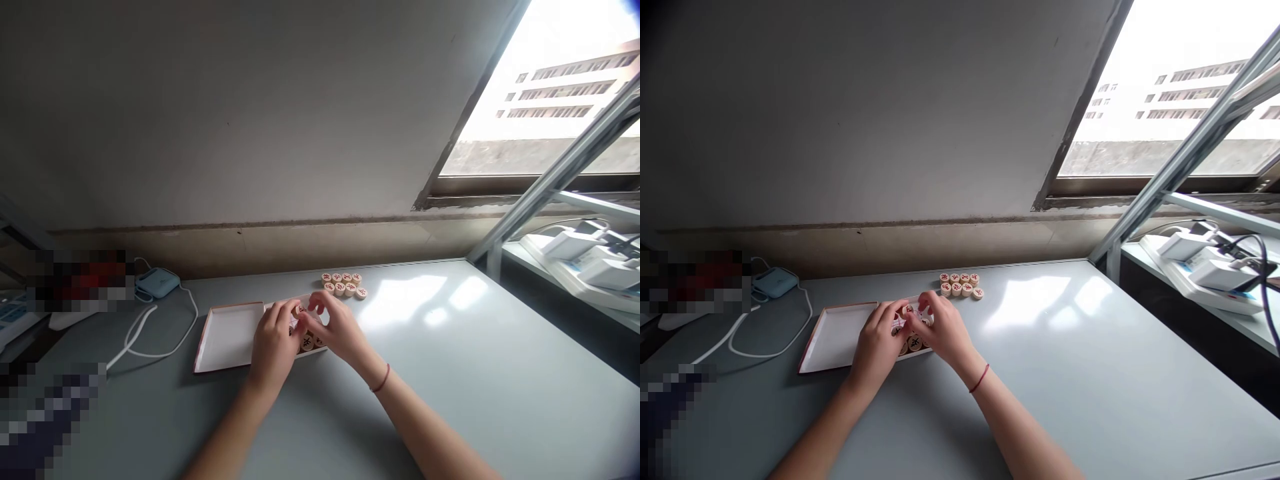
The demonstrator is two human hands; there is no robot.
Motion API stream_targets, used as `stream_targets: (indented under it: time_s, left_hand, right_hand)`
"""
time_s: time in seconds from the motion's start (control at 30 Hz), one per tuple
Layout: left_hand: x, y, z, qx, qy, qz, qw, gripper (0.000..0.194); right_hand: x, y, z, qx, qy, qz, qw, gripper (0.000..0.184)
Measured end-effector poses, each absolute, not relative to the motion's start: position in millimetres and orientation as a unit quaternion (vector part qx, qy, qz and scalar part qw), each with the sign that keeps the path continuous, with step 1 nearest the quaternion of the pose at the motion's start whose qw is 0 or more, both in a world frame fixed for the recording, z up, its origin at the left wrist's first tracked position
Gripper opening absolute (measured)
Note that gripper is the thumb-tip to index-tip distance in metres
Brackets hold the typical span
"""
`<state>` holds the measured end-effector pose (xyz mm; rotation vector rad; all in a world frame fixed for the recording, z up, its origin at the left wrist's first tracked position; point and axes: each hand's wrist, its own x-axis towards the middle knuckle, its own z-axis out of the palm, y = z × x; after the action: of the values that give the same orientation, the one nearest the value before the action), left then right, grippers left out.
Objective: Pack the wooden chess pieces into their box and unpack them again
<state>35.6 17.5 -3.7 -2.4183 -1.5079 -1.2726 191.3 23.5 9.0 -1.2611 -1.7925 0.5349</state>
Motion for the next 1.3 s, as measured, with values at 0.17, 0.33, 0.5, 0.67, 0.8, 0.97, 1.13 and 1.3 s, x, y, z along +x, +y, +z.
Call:
stream_targets:
  time_s: [0.17,0.33,0.5,0.67,0.8,0.97,1.13,1.3]
  left_hand:
    - [36,16,1,-0.783,-0.471,-0.406,-0.008,0.027]
    - [37,16,0,-0.789,-0.461,-0.406,0.019,0.023]
    - [37,18,-3,-0.779,-0.478,-0.401,0.059,0.020]
    - [36,18,-5,-0.778,-0.489,-0.392,0.052,0.021]
    - [37,18,-5,-0.777,-0.492,-0.390,0.043,0.020]
    - [37,18,-4,-0.775,-0.497,-0.390,0.032,0.019]
    - [36,19,-4,-0.773,-0.503,-0.385,0.022,0.020]
    - [36,18,-6,-0.772,-0.508,-0.381,0.009,0.021]
  right_hand:
    - [181,14,11,-0.452,-0.752,0.206,0.434,0.011]
    - [184,20,12,-0.463,-0.725,0.217,0.461,0.009]
    - [239,44,4,-0.614,-0.565,0.171,0.523,0.019]
    - [295,56,-11,-0.738,-0.507,0.202,0.396,0.022]
    - [296,54,-19,-0.724,-0.553,0.190,0.365,0.020]
    - [290,55,-26,-0.709,-0.594,0.138,0.354,0.012]
    - [291,59,-35,-0.693,-0.620,0.099,0.354,0.014]
    - [291,61,-41,-0.694,-0.620,0.086,0.355,0.017]
